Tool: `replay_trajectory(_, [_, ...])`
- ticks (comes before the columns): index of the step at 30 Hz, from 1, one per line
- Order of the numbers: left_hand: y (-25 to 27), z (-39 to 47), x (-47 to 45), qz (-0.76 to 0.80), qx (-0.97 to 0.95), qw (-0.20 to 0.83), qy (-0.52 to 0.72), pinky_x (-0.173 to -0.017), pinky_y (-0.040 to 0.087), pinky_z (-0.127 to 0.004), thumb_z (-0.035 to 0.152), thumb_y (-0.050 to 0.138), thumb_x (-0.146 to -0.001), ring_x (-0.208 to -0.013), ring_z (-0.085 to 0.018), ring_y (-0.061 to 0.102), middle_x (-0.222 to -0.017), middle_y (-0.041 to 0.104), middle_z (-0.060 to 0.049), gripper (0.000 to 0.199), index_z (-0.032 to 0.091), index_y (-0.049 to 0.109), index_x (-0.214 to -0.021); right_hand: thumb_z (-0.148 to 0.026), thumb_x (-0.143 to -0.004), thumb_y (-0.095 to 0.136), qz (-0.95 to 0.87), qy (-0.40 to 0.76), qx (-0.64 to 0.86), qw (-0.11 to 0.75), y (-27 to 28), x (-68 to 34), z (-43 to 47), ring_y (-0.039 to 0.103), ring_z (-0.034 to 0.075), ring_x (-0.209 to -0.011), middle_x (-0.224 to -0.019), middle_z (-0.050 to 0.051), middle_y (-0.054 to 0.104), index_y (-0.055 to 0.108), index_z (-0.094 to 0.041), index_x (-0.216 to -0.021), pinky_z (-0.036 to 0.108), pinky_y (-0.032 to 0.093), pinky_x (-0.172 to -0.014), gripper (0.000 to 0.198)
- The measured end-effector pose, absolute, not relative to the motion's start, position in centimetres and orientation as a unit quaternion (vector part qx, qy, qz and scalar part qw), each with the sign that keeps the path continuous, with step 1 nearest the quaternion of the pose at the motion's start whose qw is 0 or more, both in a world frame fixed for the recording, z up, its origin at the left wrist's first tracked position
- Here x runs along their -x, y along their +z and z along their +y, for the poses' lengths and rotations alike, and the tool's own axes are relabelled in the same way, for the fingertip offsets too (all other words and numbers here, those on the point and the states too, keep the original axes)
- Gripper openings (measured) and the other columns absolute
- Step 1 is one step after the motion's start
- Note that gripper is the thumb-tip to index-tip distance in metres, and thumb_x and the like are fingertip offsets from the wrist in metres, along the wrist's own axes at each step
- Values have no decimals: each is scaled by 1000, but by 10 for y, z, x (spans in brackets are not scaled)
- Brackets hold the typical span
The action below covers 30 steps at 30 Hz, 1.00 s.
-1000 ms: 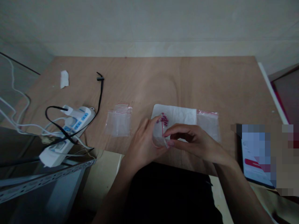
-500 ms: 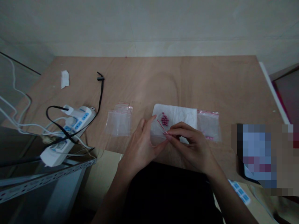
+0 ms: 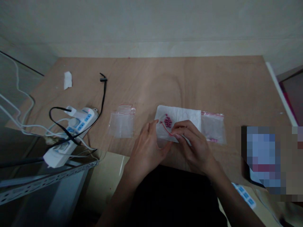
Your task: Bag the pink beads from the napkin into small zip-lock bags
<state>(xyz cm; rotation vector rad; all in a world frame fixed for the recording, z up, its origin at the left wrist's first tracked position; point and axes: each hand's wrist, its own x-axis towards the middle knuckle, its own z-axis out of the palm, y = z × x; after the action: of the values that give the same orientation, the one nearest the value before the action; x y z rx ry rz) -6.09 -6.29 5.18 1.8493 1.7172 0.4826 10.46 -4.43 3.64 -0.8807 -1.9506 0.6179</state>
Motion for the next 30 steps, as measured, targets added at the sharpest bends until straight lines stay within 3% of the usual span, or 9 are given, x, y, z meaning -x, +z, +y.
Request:
replay_trajectory(4, [50, -62, 62, 605, -694, 350, 173, -99, 51, -49, 35, 68, -80, -119, -30, 60, -127, 62, -13, 50, 20, 50, -124, -8, -91, 52, -785, 345, 276, 433, 47, -104, -41, 62, 18, -97, -94, 5, 67, 61, -20, -96, 36, 51, -89, 16])
replay_trajectory(11, [54, -64, 72, 543, -698, 417, 210, -98, 51, -48, 30, 67, -80, -116, -28, 63, -126, 64, -12, 49, 21, 50, -124, -25, -93, 60, -707, 494, 312, 398, 49, -111, -38, 64, 15, -84, -87, 2, 67, 69, -24, -95, 31, 53, -75, 9])
replay_trajectory(15, [58, -62, 75, 496, -687, 481, 226, -93, 53, -44, 26, 70, -78, -108, -25, 66, -118, 68, -9, 43, 22, 54, -118, -35, -84, 72, -716, 511, 266, 394, 50, -114, -36, 64, 17, -89, -90, 2, 71, 71, -26, -93, 35, 53, -80, 14])
replay_trajectory(18, [60, -62, 74, 487, -684, 501, 210, -91, 54, -43, 25, 69, -79, -103, -24, 67, -113, 69, -7, 39, 23, 55, -115, -29, -86, 69, -726, 497, 261, 396, 52, -114, -37, 64, 18, -88, -87, 1, 73, 73, -26, -92, 36, 53, -79, 7])
replay_trajectory(21, [59, -66, 74, 512, -696, 457, 210, -95, 53, -44, 29, 66, -83, -111, -24, 64, -121, 65, -9, 46, 22, 48, -125, -17, -88, 65, -712, 471, 307, 421, 51, -113, -40, 63, 16, -80, -80, 0, 73, 74, -27, -93, 33, 53, -71, 14])
replay_trajectory(25, [61, -71, 73, 557, -721, 284, 300, -98, 52, -44, 30, 69, -83, -117, -24, 60, -126, 60, -12, 56, 21, 42, -131, -17, -86, 67, -708, 382, 407, 432, 51, -110, -44, 63, 16, -75, -80, 0, 73, 75, -26, -93, 30, 52, -65, 15])
replay_trajectory(28, [63, -72, 71, 535, -744, 172, 362, -93, 53, -39, 23, 68, -85, -104, -20, 65, -108, 69, -6, 25, 21, 56, -107, -18, -86, 66, -708, 338, 446, 431, 55, -108, -45, 64, 16, -75, -82, 2, 74, 74, -25, -92, 31, 53, -65, 12])
replay_trajectory(30, [64, -72, 70, 503, -761, 158, 377, -84, 55, -35, 18, 64, -89, -90, -16, 69, -92, 72, -2, 9, 22, 59, -95, -17, -86, 65, -704, 332, 448, 440, 58, -107, -45, 63, 17, -74, -80, 1, 73, 73, -25, -88, 32, 52, -66, 12])
